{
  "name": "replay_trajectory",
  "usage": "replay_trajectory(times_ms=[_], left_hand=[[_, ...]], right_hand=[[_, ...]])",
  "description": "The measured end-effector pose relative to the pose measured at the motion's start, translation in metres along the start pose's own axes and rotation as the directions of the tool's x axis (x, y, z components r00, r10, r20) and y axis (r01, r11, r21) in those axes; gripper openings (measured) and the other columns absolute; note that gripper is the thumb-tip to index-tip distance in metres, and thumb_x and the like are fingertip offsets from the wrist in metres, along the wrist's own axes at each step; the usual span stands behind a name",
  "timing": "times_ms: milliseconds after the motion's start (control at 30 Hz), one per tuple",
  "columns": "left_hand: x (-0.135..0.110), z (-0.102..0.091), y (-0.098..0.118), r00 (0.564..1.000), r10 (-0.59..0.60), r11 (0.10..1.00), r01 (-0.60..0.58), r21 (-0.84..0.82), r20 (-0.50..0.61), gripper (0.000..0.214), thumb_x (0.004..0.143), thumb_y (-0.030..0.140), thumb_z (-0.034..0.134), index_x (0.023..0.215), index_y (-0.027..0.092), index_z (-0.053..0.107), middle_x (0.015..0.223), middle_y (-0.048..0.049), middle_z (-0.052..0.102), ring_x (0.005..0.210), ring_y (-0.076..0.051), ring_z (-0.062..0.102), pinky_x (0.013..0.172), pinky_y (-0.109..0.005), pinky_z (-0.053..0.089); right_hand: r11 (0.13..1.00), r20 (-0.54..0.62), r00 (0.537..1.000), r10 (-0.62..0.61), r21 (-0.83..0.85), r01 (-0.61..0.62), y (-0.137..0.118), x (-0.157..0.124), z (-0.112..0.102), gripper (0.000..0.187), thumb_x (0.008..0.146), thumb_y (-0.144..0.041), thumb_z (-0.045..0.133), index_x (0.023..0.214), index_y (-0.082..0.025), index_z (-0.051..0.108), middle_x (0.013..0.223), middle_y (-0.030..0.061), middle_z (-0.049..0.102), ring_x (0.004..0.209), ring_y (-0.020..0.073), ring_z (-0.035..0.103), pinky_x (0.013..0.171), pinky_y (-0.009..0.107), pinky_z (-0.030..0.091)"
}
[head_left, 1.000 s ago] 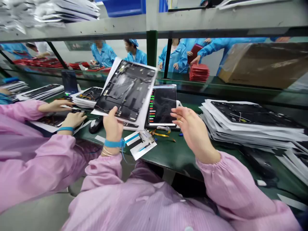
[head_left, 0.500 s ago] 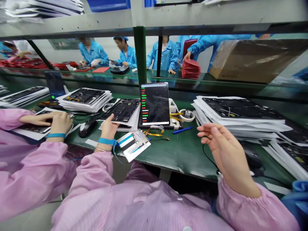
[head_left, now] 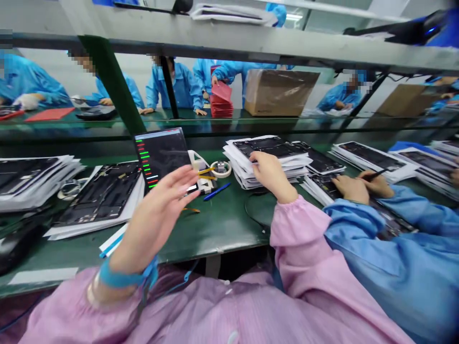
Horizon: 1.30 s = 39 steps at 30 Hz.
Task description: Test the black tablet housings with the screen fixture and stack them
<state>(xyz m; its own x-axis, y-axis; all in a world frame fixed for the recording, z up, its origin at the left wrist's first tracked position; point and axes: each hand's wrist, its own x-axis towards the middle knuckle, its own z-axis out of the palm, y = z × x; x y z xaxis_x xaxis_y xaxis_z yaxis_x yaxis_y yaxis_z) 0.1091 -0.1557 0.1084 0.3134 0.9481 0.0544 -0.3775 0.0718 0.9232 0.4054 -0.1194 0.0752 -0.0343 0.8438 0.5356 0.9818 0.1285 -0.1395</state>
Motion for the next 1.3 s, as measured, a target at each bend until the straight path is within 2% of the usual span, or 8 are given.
replay_trajectory(times_ms=[67, 200, 300, 433, 567, 767, 1000, 1300], left_hand=[[0.038, 0.03, -0.008, 0.98, -0.163, 0.986, 0.166, -0.013, 0.116, 0.029, 0.079, 0.012, 0.059, 0.107, 0.015, 0.066, 0.122, -0.0123, 0.064, 0.123, -0.027, 0.055, 0.105, -0.042, 0.047], [0.12, 0.081, -0.037, 0.886, -0.453, 0.887, 0.459, -0.049, 0.104, 0.012, 0.086, 0.013, 0.051, 0.092, 0.009, 0.061, 0.095, -0.0164, 0.066, 0.095, -0.024, 0.067, 0.087, -0.036, 0.056], [0.162, 0.116, -0.059, 0.882, -0.462, 0.872, 0.471, -0.131, 0.095, 0.01, 0.09, 0.017, 0.052, 0.089, 0.009, 0.059, 0.079, -0.0126, 0.063, 0.076, -0.021, 0.068, 0.074, -0.032, 0.059], [0.191, 0.144, -0.077, 0.916, -0.397, 0.889, 0.4, -0.221, 0.064, 0.006, 0.085, 0.007, 0.056, 0.089, 0.01, 0.06, 0.07, -0.0057, 0.061, 0.061, -0.014, 0.063, 0.068, -0.027, 0.058], [0.202, 0.148, -0.079, 0.93, -0.367, 0.9, 0.361, -0.245, 0.022, 0.022, 0.079, -0.003, 0.057, 0.096, 0.011, 0.06, 0.073, -0.0056, 0.064, 0.068, -0.015, 0.066, 0.072, -0.028, 0.06], [0.205, 0.15, -0.077, 0.929, -0.37, 0.899, 0.352, -0.261, -0.022, 0.027, 0.077, -0.006, 0.057, 0.098, 0.011, 0.06, 0.08, -0.008, 0.067, 0.077, -0.018, 0.069, 0.076, -0.029, 0.061], [0.196, 0.154, -0.086, 0.934, -0.353, 0.904, 0.323, -0.28, -0.061, 0.023, 0.077, -0.007, 0.057, 0.092, 0.011, 0.059, 0.075, -0.0049, 0.063, 0.071, -0.014, 0.066, 0.07, -0.026, 0.06], [0.17, 0.167, -0.077, 0.924, -0.372, 0.886, 0.323, -0.333, -0.093, 0.019, 0.081, -0.007, 0.051, 0.083, 0.012, 0.056, 0.068, -0.0019, 0.057, 0.065, -0.011, 0.061, 0.068, -0.023, 0.058]], right_hand=[[0.999, 0.011, 0.999, 0.035, -0.011, -0.034, -0.001, 0.005, 0.004, 0.017, 0.083, -0.008, 0.052, 0.093, -0.018, 0.063, 0.094, 0.0086, 0.07, 0.09, 0.0266, 0.064, 0.083, 0.035, 0.044], [0.995, -0.063, 0.994, 0.094, -0.015, -0.095, 0.002, 0.012, 0.003, 0.013, 0.093, -0.017, 0.05, 0.096, -0.019, 0.062, 0.088, 0.007, 0.07, 0.08, 0.025, 0.064, 0.072, 0.031, 0.042], [0.994, -0.122, 0.987, 0.107, -0.006, -0.109, 0.002, 0.015, -0.002, 0.014, 0.095, -0.018, 0.047, 0.097, -0.019, 0.061, 0.09, 0.0064, 0.069, 0.083, 0.024, 0.063, 0.073, 0.03, 0.042], [0.993, -0.226, 0.969, 0.101, -0.029, -0.11, -0.005, 0.0, -0.011, 0.02, 0.098, -0.025, 0.043, 0.093, -0.018, 0.06, 0.098, 0.0101, 0.066, 0.095, 0.0246, 0.059, 0.085, 0.031, 0.042], [0.97, -0.173, 0.965, 0.196, -0.114, -0.217, 0.002, -0.017, -0.012, 0.024, 0.097, -0.032, 0.047, 0.087, -0.017, 0.063, 0.091, 0.012, 0.066, 0.091, 0.0278, 0.059, 0.084, 0.036, 0.043], [0.98, 0.08, 0.993, 0.093, -0.184, -0.077, 0.023, -0.005, 0.01, 0.047, 0.094, -0.045, 0.058, 0.131, -0.015, 0.055, 0.133, 0.0163, 0.054, 0.125, 0.0326, 0.045, 0.105, 0.046, 0.03], [0.975, 0.119, 0.983, 0.142, -0.188, -0.118, 0.024, -0.002, 0.02, 0.043, 0.095, -0.043, 0.058, 0.129, -0.017, 0.058, 0.132, 0.0155, 0.057, 0.12, 0.0324, 0.05, 0.099, 0.043, 0.036], [0.973, 0.198, 0.968, 0.152, -0.201, -0.112, 0.021, -0.003, 0.014, 0.039, 0.096, -0.037, 0.056, 0.128, -0.015, 0.059, 0.132, 0.0156, 0.057, 0.124, 0.0307, 0.05, 0.102, 0.039, 0.038]])
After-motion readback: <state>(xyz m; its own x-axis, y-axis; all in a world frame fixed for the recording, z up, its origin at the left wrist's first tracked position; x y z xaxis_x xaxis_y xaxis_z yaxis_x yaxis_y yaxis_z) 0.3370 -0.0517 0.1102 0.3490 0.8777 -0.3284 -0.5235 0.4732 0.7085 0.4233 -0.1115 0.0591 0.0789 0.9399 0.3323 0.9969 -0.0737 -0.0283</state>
